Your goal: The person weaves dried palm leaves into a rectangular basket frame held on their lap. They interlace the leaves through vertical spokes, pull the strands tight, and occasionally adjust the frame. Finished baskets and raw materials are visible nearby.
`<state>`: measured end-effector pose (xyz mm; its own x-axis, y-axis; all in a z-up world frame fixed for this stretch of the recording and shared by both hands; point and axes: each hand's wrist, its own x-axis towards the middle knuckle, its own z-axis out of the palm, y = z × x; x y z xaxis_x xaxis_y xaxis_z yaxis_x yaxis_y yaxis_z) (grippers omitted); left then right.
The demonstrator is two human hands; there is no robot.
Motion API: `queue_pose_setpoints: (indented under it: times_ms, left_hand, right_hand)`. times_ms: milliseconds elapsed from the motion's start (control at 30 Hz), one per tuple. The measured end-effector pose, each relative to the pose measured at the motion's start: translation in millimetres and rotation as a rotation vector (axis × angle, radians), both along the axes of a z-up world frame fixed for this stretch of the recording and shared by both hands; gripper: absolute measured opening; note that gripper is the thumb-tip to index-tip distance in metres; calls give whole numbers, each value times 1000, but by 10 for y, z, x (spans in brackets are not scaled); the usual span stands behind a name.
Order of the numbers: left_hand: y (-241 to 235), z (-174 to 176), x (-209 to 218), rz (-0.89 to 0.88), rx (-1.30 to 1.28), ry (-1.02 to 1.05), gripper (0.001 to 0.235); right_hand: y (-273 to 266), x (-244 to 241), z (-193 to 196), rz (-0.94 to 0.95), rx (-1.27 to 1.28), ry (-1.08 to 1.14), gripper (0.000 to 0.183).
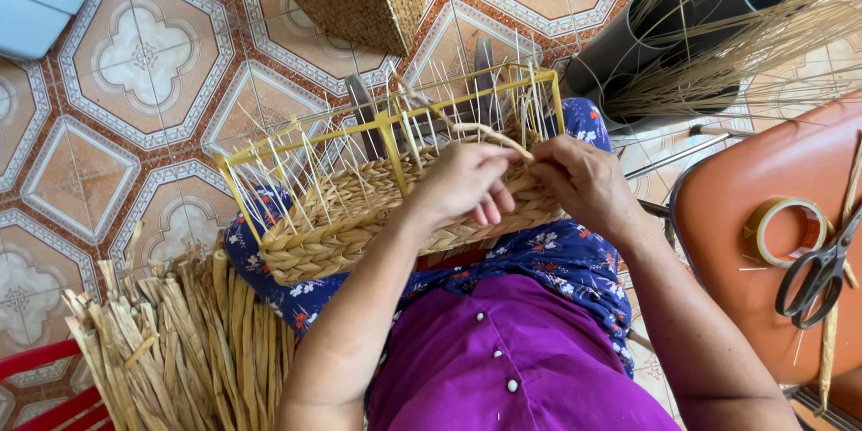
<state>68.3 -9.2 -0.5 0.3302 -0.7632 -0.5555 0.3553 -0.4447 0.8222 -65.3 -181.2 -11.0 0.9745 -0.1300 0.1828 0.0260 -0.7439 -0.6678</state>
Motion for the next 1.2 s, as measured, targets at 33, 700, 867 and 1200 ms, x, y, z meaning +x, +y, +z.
queue_pose_setpoints:
  times_ms: [33,700,867,1200]
  left_hand:
    - [-97,-58,-49,-61,57,-87,33]
    - [536,-185,-685,233,70,-1061,24]
    - [838,-219,-739,395,87,-731,19]
    - [2068,-363,-694,796,-213,-383,32]
  right_hand:
    - [0,-25,-30,10,0,-23,14]
    - [44,-6,108,3,209,205,16]
    - [158,-41,-61,-170,227,138,8]
    - [60,-149,-109,-72,597,121,16]
